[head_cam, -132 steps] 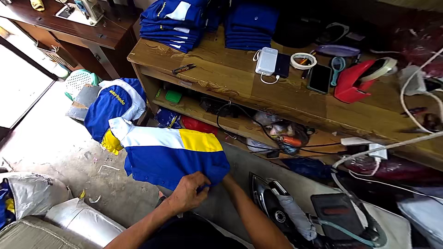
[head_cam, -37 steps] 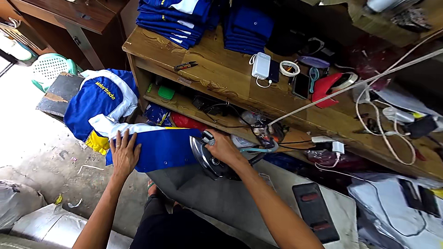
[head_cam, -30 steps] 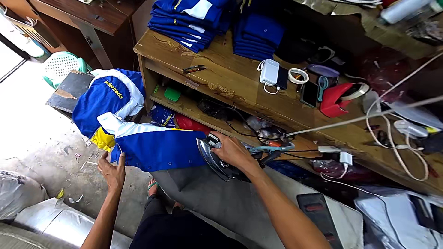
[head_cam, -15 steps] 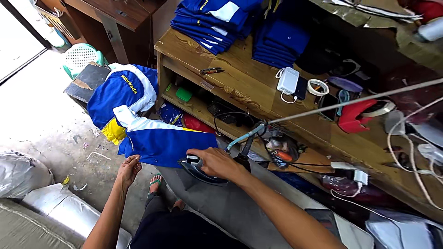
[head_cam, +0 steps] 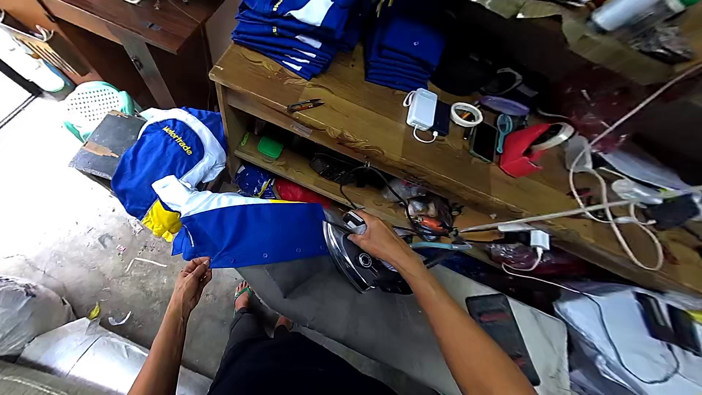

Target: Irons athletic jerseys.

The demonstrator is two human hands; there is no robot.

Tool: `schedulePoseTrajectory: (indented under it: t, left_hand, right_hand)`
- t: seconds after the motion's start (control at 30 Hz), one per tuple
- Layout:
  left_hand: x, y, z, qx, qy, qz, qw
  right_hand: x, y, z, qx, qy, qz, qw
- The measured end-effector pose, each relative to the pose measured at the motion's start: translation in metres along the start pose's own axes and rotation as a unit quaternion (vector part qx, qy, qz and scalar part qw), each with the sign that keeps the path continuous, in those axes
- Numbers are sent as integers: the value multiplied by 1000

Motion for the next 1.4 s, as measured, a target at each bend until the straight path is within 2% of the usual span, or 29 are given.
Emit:
schedulePoseTrajectory:
  t: [0.07, 0.13, 0.2, 0.23, 0.3, 0.37, 0.47, 0.57, 0.67, 0.83, 0.9, 1.0, 1.07, 1.17, 1.3, 1.4]
  left_hand:
    - [11, 3, -2, 29, -85, 35, 995]
    - [36, 13, -5, 96, -256, 119, 954]
    - [71, 34, 7, 176, -405, 240, 864]
    - [88, 46, 25, 180, -453, 315, 815]
    - [104, 68, 80, 119, -509, 425, 739]
    - [94, 88, 143, 38, -544, 484, 684]
    - [52, 116, 218, -62, -558, 520, 644]
    - [10, 132, 245, -83, -580, 538, 606]
    - [-16, 135, 241, -60, -617, 539, 570]
    - [-28, 139, 229, -51, -608, 562, 559]
    - [-30, 140, 227, -57, -602, 565, 562]
    - [-28, 141, 227, -69, -603, 560, 564]
    - [-25, 140, 226, -86, -586, 564, 575]
    - [-12, 142, 215, -110, -544, 556, 619]
    - [27, 133, 174, -43, -525, 524, 670]
    - [49, 113, 140, 19, -547, 496, 674]
  right_hand:
    - [24, 18, -1, 10, -9, 12, 1000]
    - [41, 36, -6, 21, -11, 21, 999]
    - [50, 49, -12, 31, -10, 18, 999]
    - [50, 51, -16, 31, -12, 12, 999]
    - [39, 49, -22, 21, -6, -6, 1000]
    - [16, 39, -26, 6, 3, -37, 999]
    - [-29, 11, -24, -5, 21, -123, 992]
    - [-88, -13, -10, -37, 67, -240, 968]
    - [-143, -26, 18, -92, 138, -345, 924]
    - [-192, -23, 59, -193, 195, -459, 845]
    - [-191, -28, 56, -183, 197, -445, 854]
    - [-174, -46, 35, -109, 155, -361, 913]
    - [-149, -57, 20, -57, 108, -290, 949]
    - [-91, -53, 0, -17, 59, -183, 981]
    - [4, -11, -15, 10, 20, -54, 998]
    - [74, 33, -14, 50, -7, 18, 999]
Point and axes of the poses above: each hand's wrist, its own y-axis away from the middle knuckle, its own z-axis out of the palm, x = y × z, the point moved 9 cm from there along -y, towards the middle knuckle, and after that the axes turned 2 degrees about -y, right-handed, at the moved point
